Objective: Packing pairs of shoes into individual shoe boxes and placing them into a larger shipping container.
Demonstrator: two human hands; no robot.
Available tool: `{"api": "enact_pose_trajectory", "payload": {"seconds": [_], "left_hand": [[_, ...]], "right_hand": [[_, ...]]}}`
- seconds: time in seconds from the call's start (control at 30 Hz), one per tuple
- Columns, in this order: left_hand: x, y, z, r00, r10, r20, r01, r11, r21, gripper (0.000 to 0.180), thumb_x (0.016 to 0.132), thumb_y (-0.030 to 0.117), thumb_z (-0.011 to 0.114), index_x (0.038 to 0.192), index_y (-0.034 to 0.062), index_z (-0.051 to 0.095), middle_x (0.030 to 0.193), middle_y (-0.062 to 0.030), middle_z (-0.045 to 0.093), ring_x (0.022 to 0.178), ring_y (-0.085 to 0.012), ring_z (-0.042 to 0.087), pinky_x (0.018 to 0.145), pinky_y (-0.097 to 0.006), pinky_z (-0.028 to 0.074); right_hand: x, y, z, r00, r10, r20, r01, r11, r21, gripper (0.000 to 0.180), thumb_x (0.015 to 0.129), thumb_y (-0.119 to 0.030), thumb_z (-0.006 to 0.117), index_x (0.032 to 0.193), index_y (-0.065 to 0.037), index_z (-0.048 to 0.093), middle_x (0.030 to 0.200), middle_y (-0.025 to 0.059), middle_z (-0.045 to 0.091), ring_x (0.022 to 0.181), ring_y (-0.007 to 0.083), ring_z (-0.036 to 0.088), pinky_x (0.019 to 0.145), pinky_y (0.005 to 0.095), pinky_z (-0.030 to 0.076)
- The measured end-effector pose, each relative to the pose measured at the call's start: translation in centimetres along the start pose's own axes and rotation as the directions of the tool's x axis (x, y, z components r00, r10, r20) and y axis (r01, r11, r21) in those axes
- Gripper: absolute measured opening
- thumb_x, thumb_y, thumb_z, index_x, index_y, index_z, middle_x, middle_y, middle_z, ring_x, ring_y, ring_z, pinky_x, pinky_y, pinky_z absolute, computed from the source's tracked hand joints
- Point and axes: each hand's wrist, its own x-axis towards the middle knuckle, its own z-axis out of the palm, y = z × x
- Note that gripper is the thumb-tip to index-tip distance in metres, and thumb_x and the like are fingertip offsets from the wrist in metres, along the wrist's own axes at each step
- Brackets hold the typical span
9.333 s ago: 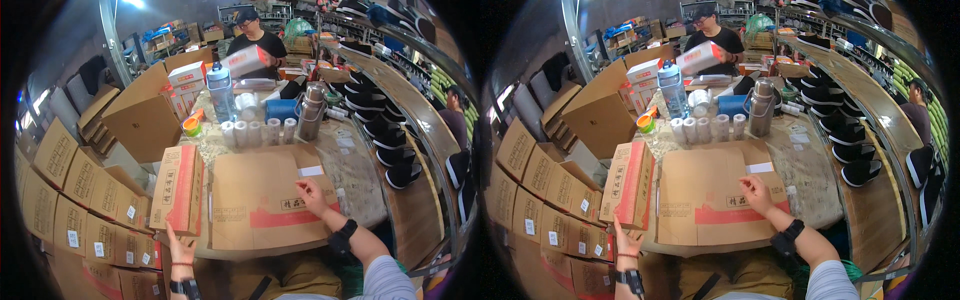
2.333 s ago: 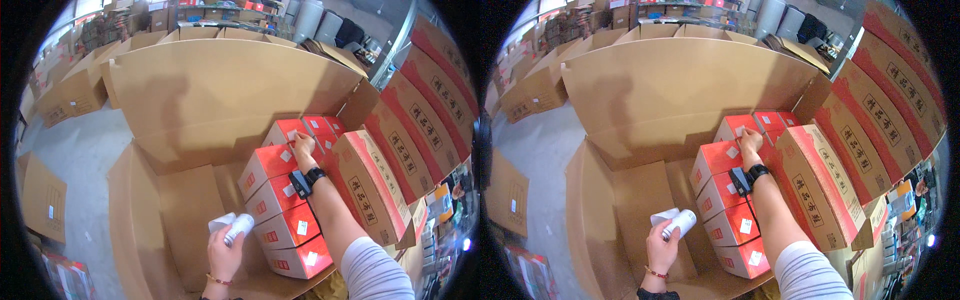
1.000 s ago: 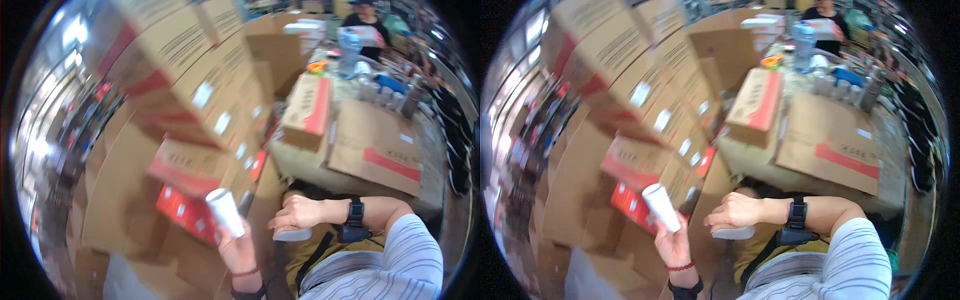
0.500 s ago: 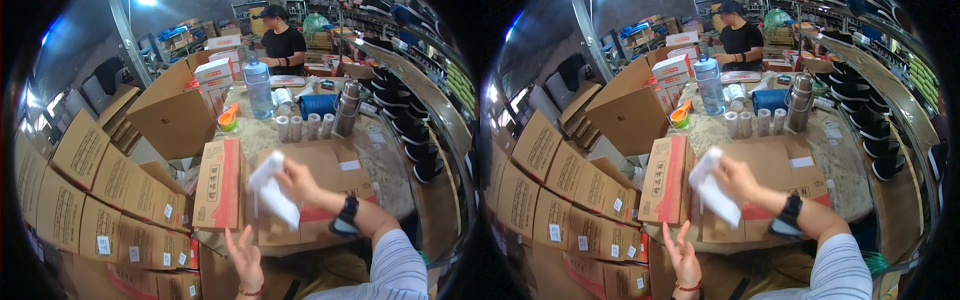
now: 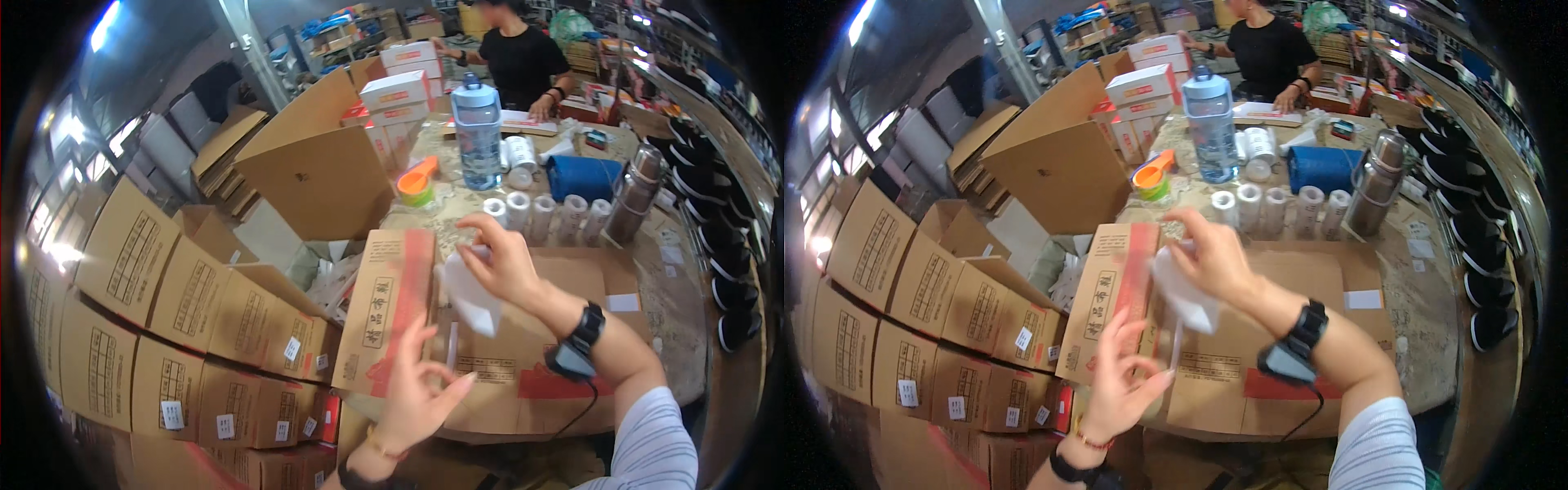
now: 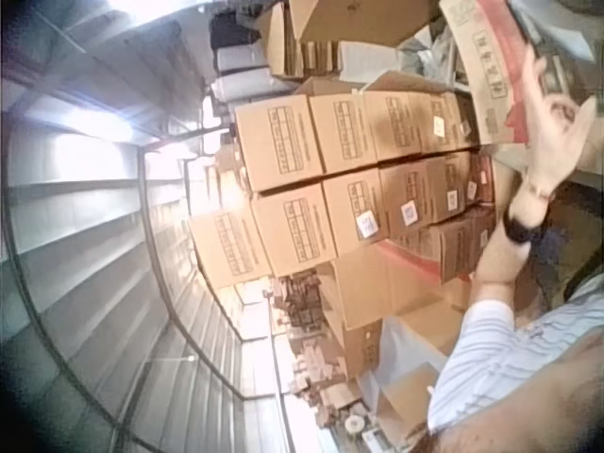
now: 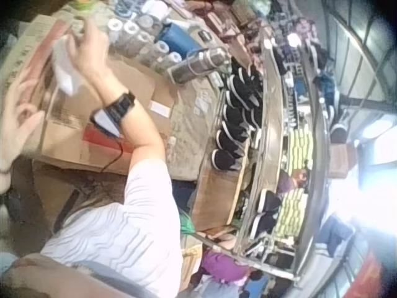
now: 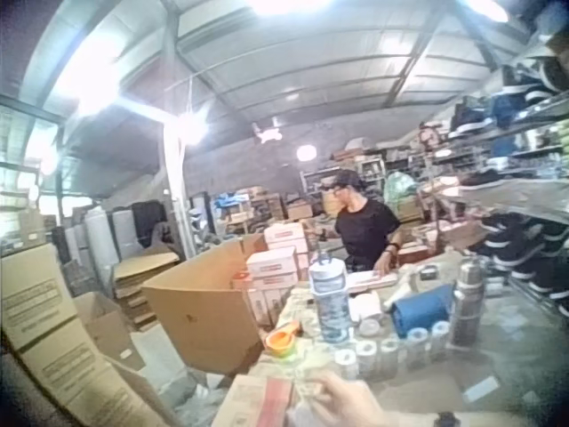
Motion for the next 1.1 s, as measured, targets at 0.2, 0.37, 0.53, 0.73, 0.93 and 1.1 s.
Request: {"api": "enact_pose_trajectory", "payload": {"seconds": [0.2,0.37,0.53,0.73,0.93,1.1], "left_hand": [[9.5,-1.1,-2.7,0.99,-0.066,-0.123,0.065,0.998,-0.013,0.021,0.087,0.0,0.055,0.108,-0.0024,0.055,0.092,-0.006,0.061,0.062,-0.0105,0.059,0.051,-0.025,0.046],[16.2,-5.4,-13.1,0.772,-0.203,-0.603,-0.15,0.863,-0.482,0.021,0.089,0.01,0.059,0.107,-0.0006,0.053,0.099,-0.0098,0.06,0.083,-0.0179,0.059,0.071,-0.029,0.049],[14.2,-12.5,-17.1,0.865,-0.288,-0.411,0.422,0.86,0.286,0.071,0.088,0.047,0.06,0.131,-0.0052,0.041,0.124,-0.0134,0.054,0.107,-0.0182,0.055,0.091,-0.032,0.043],[6.0,-9.4,-14.9,0.889,-0.435,0.145,0.453,0.881,-0.137,0.059,0.093,0.034,0.056,0.14,0.0057,0.036,0.13,-0.0063,0.052,0.113,-0.0153,0.052,0.093,-0.032,0.044],[-3.9,-3.8,-11.6,0.981,0.107,0.162,-0.09,0.99,-0.108,0.102,0.075,0.024,0.075,0.149,0.007,0.007,0.154,-0.0121,0.01,0.141,-0.0205,0.009,0.113,-0.035,0.011],[-21.2,0.1,-9.8,0.958,0.08,-0.276,-0.023,0.979,0.205,0.105,0.063,0.034,0.079,0.144,0.0,0.021,0.149,-0.0209,0.016,0.14,-0.0334,0.011,0.112,-0.045,0.013]], "right_hand": [[-0.3,-3.0,3.8,0.93,0.204,-0.304,-0.052,0.896,0.442,0.045,0.088,-0.012,0.058,0.13,-0.006,0.043,0.111,0.0086,0.054,0.096,0.0164,0.053,0.081,0.0316,0.043],[-7.2,-3.8,9.5,0.894,0.449,0.011,-0.35,0.681,0.643,0.064,0.092,-0.02,0.054,0.143,-0.001,0.02,0.13,0.0136,0.035,0.121,0.0228,0.037,0.096,0.0359,0.037],[-11.6,-5.1,12.6,0.842,0.519,0.147,-0.496,0.638,0.589,0.082,0.089,-0.032,0.06,0.144,0.005,0.011,0.14,0.0238,0.023,0.134,0.0327,0.021,0.111,0.041,0.02],[-14.0,-5.8,14.3,0.704,0.556,0.442,-0.628,0.196,0.753,0.086,0.088,-0.029,0.061,0.147,-0.002,0.004,0.148,0.0197,0.018,0.135,0.0297,0.024,0.111,0.037,0.021],[-18.9,-11.9,8.7,0.84,0.433,0.327,-0.395,0.073,0.916,0.09,0.083,-0.012,0.062,0.148,-0.015,-0.002,0.138,0.0173,0.035,0.119,0.0277,0.046,0.1,0.0424,0.039],[-22.3,-13.7,6.9,0.882,-0.265,0.389,-0.259,0.417,0.871,0.087,0.076,-0.024,0.07,0.144,-0.004,0.02,0.129,0.017,0.047,0.117,0.0294,0.049,0.093,0.044,0.045]]}}
